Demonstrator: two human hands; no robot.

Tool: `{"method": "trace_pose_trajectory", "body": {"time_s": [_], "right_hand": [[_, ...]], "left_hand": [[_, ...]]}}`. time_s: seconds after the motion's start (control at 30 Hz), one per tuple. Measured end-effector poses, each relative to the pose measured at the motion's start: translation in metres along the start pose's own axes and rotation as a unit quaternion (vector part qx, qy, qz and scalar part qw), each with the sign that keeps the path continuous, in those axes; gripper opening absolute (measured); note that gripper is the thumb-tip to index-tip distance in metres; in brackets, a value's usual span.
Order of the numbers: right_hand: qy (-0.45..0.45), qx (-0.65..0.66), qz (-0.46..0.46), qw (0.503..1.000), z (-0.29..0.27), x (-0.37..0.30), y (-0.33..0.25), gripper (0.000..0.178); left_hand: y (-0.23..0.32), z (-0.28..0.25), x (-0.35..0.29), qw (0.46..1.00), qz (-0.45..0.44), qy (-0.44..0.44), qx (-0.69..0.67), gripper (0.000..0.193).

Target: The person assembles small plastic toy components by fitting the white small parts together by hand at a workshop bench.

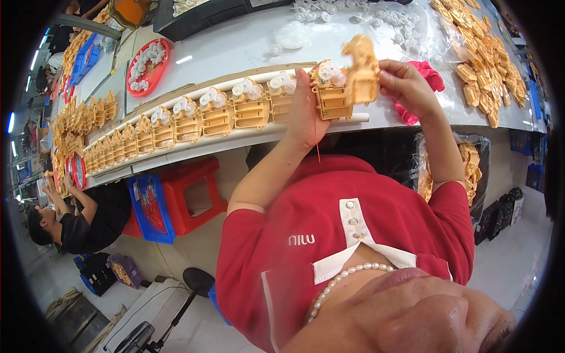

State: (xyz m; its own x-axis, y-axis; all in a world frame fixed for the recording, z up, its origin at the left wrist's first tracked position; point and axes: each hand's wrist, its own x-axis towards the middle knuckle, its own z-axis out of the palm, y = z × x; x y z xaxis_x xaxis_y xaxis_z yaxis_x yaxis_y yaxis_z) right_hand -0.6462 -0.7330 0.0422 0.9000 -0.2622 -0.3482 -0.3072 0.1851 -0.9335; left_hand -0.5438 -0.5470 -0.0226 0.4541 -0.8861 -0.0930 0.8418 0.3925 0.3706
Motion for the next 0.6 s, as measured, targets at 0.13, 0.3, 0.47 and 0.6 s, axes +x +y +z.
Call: {"method": "trace_pose_trajectory", "body": {"time_s": [0.13, 0.3, 0.47, 0.6], "right_hand": [[-0.019, 0.005, 0.019, 1.000, 0.012, 0.000, 0.020, 0.021], [0.018, 0.088, -0.024, 0.996, 0.023, -0.001, 0.031, 0.013], [0.036, 0.180, -0.100, 0.978, 0.022, -0.003, 0.041, 0.011], [0.086, 0.123, -0.127, 0.980, 0.025, -0.004, 0.047, 0.011]], "left_hand": [[-0.004, -0.003, 0.002, 1.000, 0.000, -0.015, -0.008, 0.066], [-0.009, -0.003, 0.002, 1.000, 0.011, -0.019, -0.008, 0.071], [-0.008, 0.004, 0.003, 1.000, 0.028, -0.003, 0.006, 0.074], [-0.010, 0.006, 0.002, 0.998, 0.035, -0.014, 0.055, 0.076]]}}
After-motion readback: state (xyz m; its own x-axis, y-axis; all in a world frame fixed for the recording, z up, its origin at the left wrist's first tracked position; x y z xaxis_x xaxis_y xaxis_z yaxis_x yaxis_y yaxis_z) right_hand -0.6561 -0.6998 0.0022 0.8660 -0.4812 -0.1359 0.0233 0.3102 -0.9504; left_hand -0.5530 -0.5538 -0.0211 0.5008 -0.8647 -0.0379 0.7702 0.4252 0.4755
